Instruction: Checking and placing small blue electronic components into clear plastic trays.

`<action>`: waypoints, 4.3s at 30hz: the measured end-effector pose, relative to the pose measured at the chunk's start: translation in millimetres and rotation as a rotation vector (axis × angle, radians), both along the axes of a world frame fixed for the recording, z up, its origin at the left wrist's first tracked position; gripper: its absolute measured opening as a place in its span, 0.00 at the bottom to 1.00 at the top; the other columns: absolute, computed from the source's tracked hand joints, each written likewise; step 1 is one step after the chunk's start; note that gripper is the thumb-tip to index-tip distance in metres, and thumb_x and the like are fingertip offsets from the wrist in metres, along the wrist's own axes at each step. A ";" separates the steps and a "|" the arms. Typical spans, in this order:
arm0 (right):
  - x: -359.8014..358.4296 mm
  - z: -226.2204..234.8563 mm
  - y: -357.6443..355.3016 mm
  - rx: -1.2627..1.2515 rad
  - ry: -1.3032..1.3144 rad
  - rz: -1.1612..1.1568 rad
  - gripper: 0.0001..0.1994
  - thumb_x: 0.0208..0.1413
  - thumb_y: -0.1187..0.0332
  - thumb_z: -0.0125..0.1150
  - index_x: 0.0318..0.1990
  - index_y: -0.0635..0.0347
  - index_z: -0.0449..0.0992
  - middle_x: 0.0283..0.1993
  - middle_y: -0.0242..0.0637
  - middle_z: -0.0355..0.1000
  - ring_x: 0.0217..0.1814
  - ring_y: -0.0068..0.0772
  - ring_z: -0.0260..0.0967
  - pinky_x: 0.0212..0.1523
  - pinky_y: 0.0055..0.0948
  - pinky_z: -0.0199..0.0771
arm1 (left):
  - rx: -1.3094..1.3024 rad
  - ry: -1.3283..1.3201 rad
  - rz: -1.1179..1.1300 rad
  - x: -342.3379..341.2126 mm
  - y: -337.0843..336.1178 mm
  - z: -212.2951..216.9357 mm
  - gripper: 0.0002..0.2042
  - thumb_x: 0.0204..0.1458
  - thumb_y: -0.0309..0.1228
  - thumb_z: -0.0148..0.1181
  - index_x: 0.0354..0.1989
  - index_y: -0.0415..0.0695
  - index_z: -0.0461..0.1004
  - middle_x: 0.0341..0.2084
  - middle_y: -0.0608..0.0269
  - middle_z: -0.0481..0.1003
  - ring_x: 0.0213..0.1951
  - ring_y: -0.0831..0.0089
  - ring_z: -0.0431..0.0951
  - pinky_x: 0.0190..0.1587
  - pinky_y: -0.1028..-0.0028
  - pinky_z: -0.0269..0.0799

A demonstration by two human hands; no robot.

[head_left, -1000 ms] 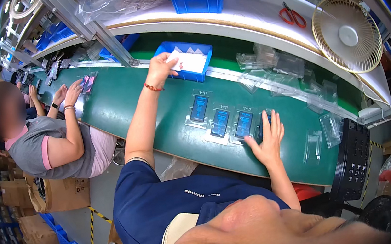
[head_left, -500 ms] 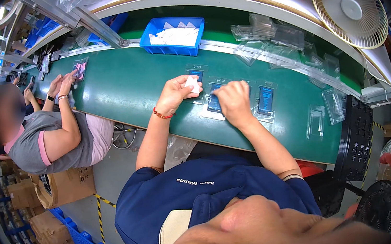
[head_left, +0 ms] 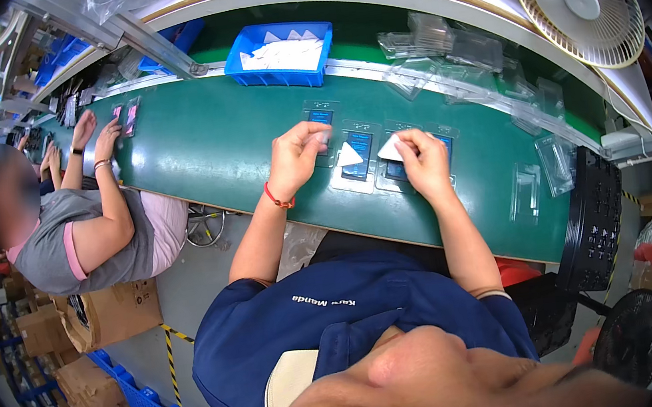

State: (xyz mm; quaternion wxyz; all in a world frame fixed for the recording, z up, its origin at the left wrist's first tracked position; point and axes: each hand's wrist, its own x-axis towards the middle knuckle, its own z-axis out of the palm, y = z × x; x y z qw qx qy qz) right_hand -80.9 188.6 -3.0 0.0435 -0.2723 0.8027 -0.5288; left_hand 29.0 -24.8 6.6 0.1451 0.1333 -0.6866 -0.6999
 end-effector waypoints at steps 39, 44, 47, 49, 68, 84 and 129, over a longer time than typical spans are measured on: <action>3.0 -10.9 28.8 0.065 0.543 -0.151 0.04 0.45 0.71 0.66 0.30 0.56 0.78 0.27 0.32 0.70 0.34 0.36 0.66 0.46 0.36 0.58 | -0.769 -0.020 0.400 -133.2 -156.0 27.8 0.06 0.47 0.28 0.66 0.29 0.38 0.80 0.22 0.67 0.78 0.24 0.81 0.74 0.27 0.78 0.70; 7.7 4.5 16.2 -0.355 -0.113 -0.054 0.22 0.48 0.75 0.65 0.53 0.60 0.73 0.34 0.31 0.74 0.35 0.23 0.67 0.45 0.27 0.65 | -0.423 -0.012 -0.064 -77.5 -28.2 31.5 0.02 0.49 0.24 0.62 0.31 0.40 0.79 0.24 0.72 0.76 0.28 0.83 0.73 0.31 0.78 0.72; 2.4 -11.4 22.7 -0.461 -0.176 -0.016 0.16 0.54 0.78 0.60 0.52 0.66 0.72 0.43 0.36 0.74 0.44 0.23 0.70 0.46 0.24 0.71 | -0.319 0.036 -0.243 -63.9 64.7 4.3 0.03 0.47 0.24 0.65 0.30 0.40 0.80 0.27 0.65 0.80 0.30 0.81 0.76 0.32 0.78 0.73; 2.2 -8.5 41.6 -0.359 -0.154 -0.049 0.09 0.56 0.78 0.57 0.44 0.69 0.76 0.40 0.37 0.75 0.40 0.23 0.72 0.43 0.23 0.72 | -0.045 0.074 -0.205 -57.6 99.8 -18.2 0.06 0.50 0.26 0.64 0.35 0.39 0.79 0.29 0.61 0.80 0.32 0.82 0.77 0.34 0.78 0.74; 6.0 -14.0 32.4 0.681 0.586 0.416 0.45 0.40 0.42 0.68 0.67 0.45 0.58 0.72 0.58 0.40 0.74 0.66 0.33 0.69 0.62 0.34 | -1.195 -0.353 0.303 19.8 45.4 -43.1 0.39 0.48 0.66 0.47 0.64 0.53 0.62 0.65 0.33 0.48 0.68 0.35 0.41 0.60 0.29 0.29; 80.2 -21.0 -261.8 0.091 0.501 0.553 0.44 0.50 0.47 0.61 0.71 0.49 0.47 0.71 0.59 0.42 0.75 0.60 0.33 0.70 0.57 0.32 | -1.218 -0.654 0.483 136.4 -270.1 -33.6 0.35 0.45 0.65 0.54 0.62 0.65 0.64 0.65 0.45 0.56 0.68 0.44 0.49 0.64 0.38 0.36; 136.7 -40.5 369.3 0.865 0.012 -1.817 0.18 0.50 0.70 0.62 0.51 0.62 0.72 0.42 0.51 0.67 0.48 0.53 0.64 0.47 0.44 0.69 | -1.027 0.509 -0.679 -58.7 90.7 -24.6 0.07 0.43 0.23 0.65 0.32 0.38 0.78 0.42 0.51 0.75 0.50 0.52 0.73 0.54 0.57 0.68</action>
